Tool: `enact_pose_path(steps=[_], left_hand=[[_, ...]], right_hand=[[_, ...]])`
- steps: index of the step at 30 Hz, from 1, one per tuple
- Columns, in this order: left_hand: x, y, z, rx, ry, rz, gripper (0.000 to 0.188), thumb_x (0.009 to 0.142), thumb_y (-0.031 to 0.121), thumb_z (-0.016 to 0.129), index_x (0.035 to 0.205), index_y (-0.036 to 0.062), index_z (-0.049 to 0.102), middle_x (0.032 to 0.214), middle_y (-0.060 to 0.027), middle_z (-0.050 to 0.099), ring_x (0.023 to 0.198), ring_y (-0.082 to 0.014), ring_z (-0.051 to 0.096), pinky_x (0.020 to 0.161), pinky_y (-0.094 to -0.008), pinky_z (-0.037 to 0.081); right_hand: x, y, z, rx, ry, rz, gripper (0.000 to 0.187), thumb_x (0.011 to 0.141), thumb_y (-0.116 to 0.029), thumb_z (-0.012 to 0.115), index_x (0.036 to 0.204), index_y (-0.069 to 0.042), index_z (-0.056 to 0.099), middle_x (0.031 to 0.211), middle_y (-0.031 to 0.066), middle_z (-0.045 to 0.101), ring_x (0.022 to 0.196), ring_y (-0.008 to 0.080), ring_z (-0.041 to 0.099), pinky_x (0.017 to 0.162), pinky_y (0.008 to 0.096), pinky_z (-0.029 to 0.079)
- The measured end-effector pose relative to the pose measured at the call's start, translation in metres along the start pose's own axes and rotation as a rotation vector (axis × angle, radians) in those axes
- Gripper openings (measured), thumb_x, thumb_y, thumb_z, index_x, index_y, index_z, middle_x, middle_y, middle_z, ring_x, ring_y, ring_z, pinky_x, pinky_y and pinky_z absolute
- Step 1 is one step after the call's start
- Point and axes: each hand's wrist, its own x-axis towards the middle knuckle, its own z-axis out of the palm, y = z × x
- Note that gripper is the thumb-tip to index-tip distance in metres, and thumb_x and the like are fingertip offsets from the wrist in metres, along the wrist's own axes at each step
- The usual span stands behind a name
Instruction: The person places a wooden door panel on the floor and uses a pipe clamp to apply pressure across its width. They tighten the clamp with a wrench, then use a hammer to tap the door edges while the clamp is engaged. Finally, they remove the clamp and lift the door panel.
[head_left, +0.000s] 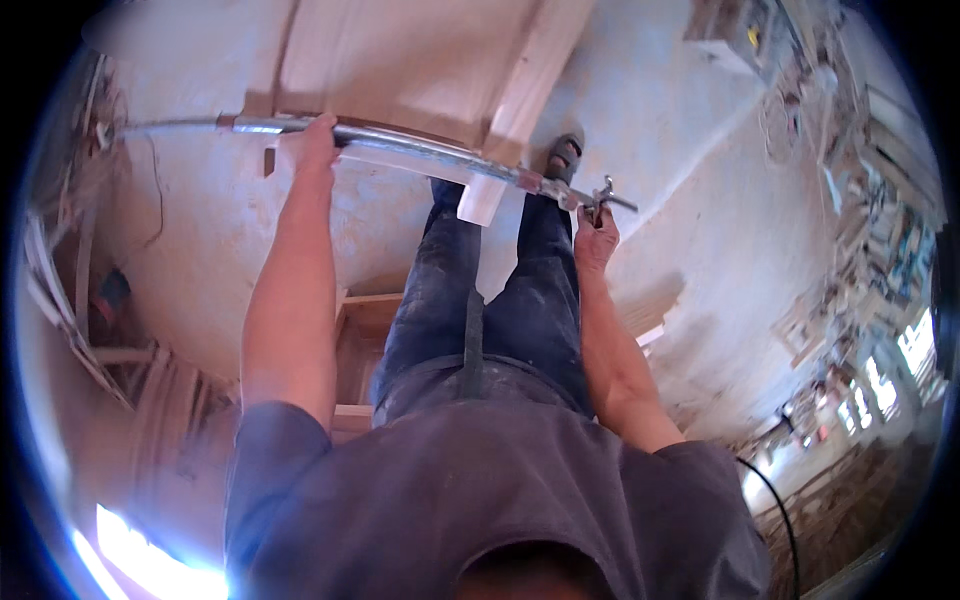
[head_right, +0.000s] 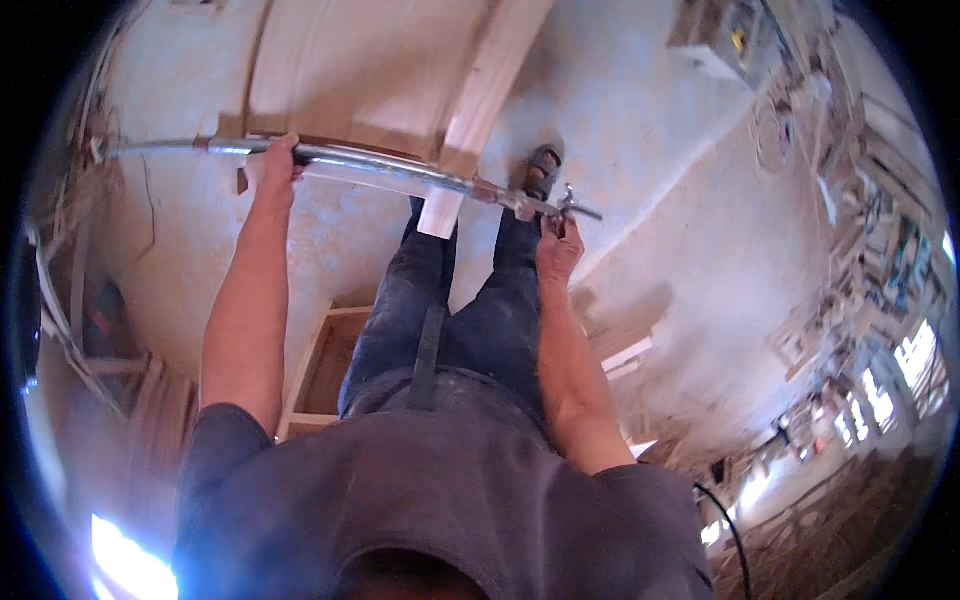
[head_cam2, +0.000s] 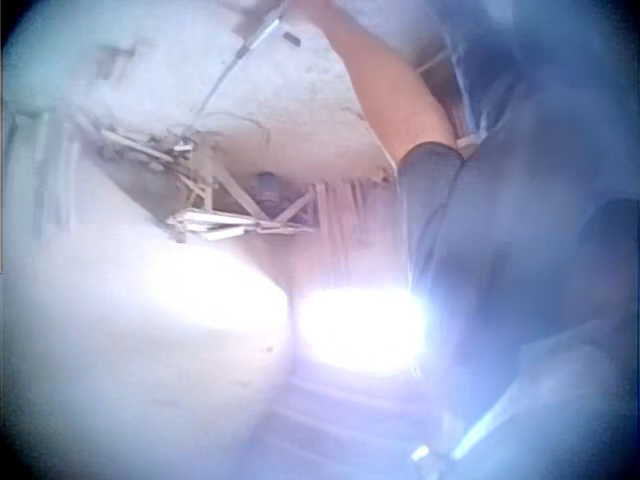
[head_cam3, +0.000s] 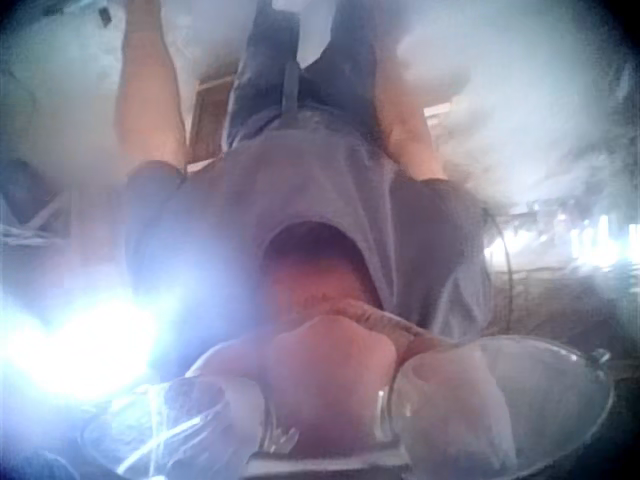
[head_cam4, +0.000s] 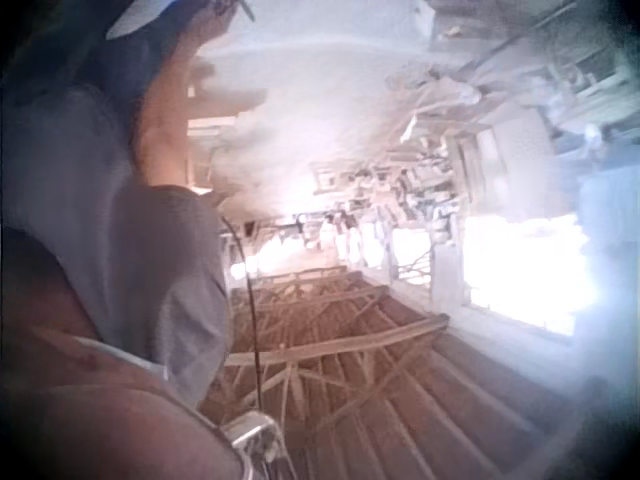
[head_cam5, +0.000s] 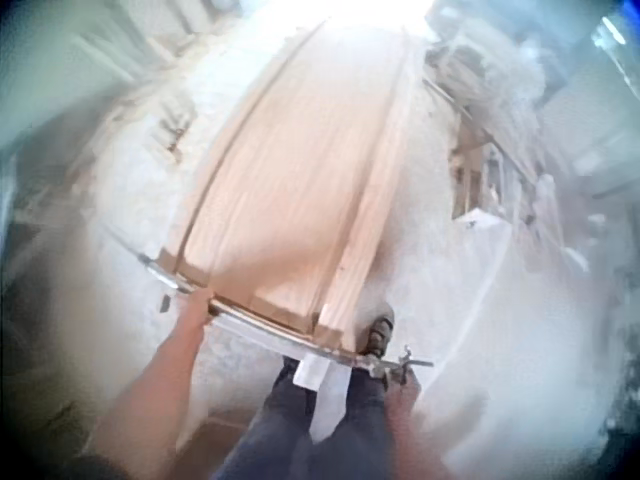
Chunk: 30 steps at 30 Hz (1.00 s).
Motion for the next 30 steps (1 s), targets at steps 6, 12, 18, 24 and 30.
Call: enact_pose_path(steps=[6, 12, 18, 24, 30], left_hand=[[-0.014, -0.001, -0.023, 0.012, -0.041, 0.012, 0.025, 0.089, 0.039, 0.062, 0.089, 0.0138, 0.062, 0.07, -0.0029, 0.059, 0.05, -0.0121, 0.049, 0.045, -0.0275, 0.039], [-0.024, 0.008, -0.013, 0.002, 0.059, 0.007, 0.027, 0.088, 0.035, 0.062, 0.094, 0.008, 0.063, 0.073, -0.0056, 0.058, 0.051, -0.0136, 0.05, 0.045, -0.0291, 0.04], [-0.014, 0.003, -0.012, -0.012, 0.187, 0.037, 0.026, 0.079, 0.033, 0.068, 0.084, 0.0085, 0.06, 0.068, -0.0058, 0.059, 0.049, -0.0158, 0.053, 0.041, -0.0271, 0.039], [-0.078, 0.03, 0.009, -0.161, 0.404, 0.11, 0.028, 0.075, 0.028, 0.069, 0.07, 0.0088, 0.05, 0.058, -0.0047, 0.049, 0.04, -0.0149, 0.043, 0.036, -0.0297, 0.034], [-0.099, -0.021, -0.033, -0.333, 0.318, 0.131, 0.031, 0.077, 0.028, 0.07, 0.082, 0.0009, 0.056, 0.073, -0.0094, 0.054, 0.058, -0.0171, 0.05, 0.05, -0.0348, 0.043]], right_hand=[[-0.025, 0.065, -0.107, 0.205, 0.099, 0.569, 0.018, 0.083, -0.01, 0.066, 0.099, -0.001, 0.069, 0.073, 0.0063, 0.065, 0.067, 0.0204, 0.063, 0.062, 0.0352, 0.051], [-0.032, -0.032, -0.044, 0.515, -0.607, 0.691, 0.009, 0.091, -0.012, 0.056, 0.085, -0.006, 0.058, 0.064, 0.0015, 0.048, 0.048, 0.0128, 0.044, 0.042, 0.0301, 0.035], [-0.021, -0.042, -0.061, 0.623, -0.403, 0.863, 0.025, 0.098, -0.023, 0.054, 0.105, -0.002, 0.065, 0.06, 0.0007, 0.049, 0.04, 0.0088, 0.035, 0.035, 0.0258, 0.025], [0.037, -0.063, -0.064, 1.037, -0.579, 1.005, 0.044, 0.1, -0.038, 0.044, 0.101, 0.003, 0.06, 0.066, 0.0083, 0.059, 0.04, 0.0108, 0.034, 0.036, 0.0268, 0.027], [0.035, -0.026, -0.073, 1.302, -0.841, 0.934, 0.027, 0.097, -0.029, 0.046, 0.099, -0.005, 0.059, 0.073, 0.0094, 0.058, 0.044, 0.0127, 0.039, 0.039, 0.0272, 0.034]])
